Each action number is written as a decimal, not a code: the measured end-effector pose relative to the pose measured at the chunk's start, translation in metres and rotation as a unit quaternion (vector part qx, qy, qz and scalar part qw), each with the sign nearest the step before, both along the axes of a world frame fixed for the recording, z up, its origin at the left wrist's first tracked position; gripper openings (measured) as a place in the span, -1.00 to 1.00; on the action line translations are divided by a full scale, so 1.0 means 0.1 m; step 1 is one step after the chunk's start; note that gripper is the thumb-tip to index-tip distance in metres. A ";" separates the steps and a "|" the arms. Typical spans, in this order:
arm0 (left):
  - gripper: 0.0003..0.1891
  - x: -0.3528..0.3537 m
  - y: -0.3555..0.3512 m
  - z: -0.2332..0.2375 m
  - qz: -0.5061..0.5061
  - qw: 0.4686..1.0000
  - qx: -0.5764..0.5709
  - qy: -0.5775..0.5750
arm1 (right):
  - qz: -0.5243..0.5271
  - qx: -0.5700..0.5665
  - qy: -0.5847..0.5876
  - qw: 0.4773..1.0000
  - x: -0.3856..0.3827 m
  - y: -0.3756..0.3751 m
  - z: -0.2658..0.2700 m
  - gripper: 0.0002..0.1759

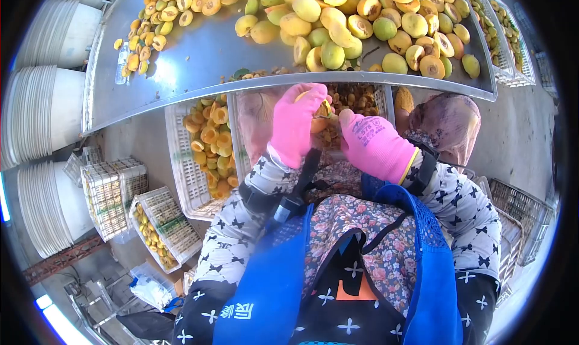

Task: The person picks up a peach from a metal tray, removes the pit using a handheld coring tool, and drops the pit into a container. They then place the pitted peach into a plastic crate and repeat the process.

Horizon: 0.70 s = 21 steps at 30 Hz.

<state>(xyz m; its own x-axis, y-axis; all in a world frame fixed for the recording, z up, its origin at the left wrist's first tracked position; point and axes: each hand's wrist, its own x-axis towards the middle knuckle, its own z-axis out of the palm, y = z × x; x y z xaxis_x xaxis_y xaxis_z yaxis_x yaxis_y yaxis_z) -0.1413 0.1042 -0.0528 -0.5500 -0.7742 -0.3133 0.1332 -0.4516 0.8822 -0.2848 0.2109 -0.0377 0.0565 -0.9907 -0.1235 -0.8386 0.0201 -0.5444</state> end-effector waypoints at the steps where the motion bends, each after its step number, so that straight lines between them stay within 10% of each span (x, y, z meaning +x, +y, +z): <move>1: -0.76 -0.01 0.01 0.03 0.016 0.999 0.033 0.005 | -0.010 0.009 -0.036 0.999 0.04 0.01 0.00 -0.72; 12: -0.80 -0.31 0.10 0.08 0.216 0.975 0.029 0.047 | -0.109 -0.034 -0.224 0.968 0.25 -0.11 -0.19 -0.57; 21: -0.70 -0.28 -0.03 -0.07 0.156 0.979 -0.100 0.088 | -0.116 0.059 -0.380 0.916 0.21 -0.16 -0.21 -0.64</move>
